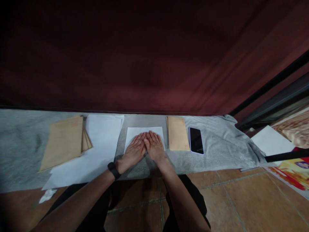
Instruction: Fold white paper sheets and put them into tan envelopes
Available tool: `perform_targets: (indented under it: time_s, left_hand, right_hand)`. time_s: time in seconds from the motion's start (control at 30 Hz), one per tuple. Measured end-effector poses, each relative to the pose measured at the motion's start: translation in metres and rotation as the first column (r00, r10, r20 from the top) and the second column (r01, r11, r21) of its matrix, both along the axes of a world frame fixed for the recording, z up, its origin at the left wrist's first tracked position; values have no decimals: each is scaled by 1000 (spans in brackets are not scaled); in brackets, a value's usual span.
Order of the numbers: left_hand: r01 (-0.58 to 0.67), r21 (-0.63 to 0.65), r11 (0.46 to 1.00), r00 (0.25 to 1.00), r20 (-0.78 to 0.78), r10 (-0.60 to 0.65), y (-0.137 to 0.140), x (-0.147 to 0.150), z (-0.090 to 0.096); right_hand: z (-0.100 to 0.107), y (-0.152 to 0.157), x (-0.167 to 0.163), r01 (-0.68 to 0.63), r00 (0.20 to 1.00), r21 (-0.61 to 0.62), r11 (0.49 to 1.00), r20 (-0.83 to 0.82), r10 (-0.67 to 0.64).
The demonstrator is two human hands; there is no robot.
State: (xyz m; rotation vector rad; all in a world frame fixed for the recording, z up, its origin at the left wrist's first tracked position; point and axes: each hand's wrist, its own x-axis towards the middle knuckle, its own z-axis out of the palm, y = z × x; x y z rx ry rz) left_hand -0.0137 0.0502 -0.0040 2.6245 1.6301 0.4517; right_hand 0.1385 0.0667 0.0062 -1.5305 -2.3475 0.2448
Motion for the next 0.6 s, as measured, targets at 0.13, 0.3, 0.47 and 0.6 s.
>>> perform_targets:
  time_s: [0.13, 0.3, 0.47, 0.6]
  left_hand:
    - [-28, -5, 1000, 999, -20, 28, 8, -1, 0]
    - [-56, 7, 998, 998, -40, 56, 13, 1, 1]
    - [-76, 1, 997, 995, -71, 76, 14, -1, 6]
    - [-125, -1, 992, 990, -73, 125, 14, -7, 11]
  right_hand:
    - [2, 8, -8, 73, 997, 2, 997, 21, -73]
    - [5, 13, -16, 148, 988, -20, 989, 42, -147]
    - [0, 13, -16, 157, 986, 28, 987, 59, -158]
    - [-8, 13, -12, 182, 981, 91, 979, 59, -187]
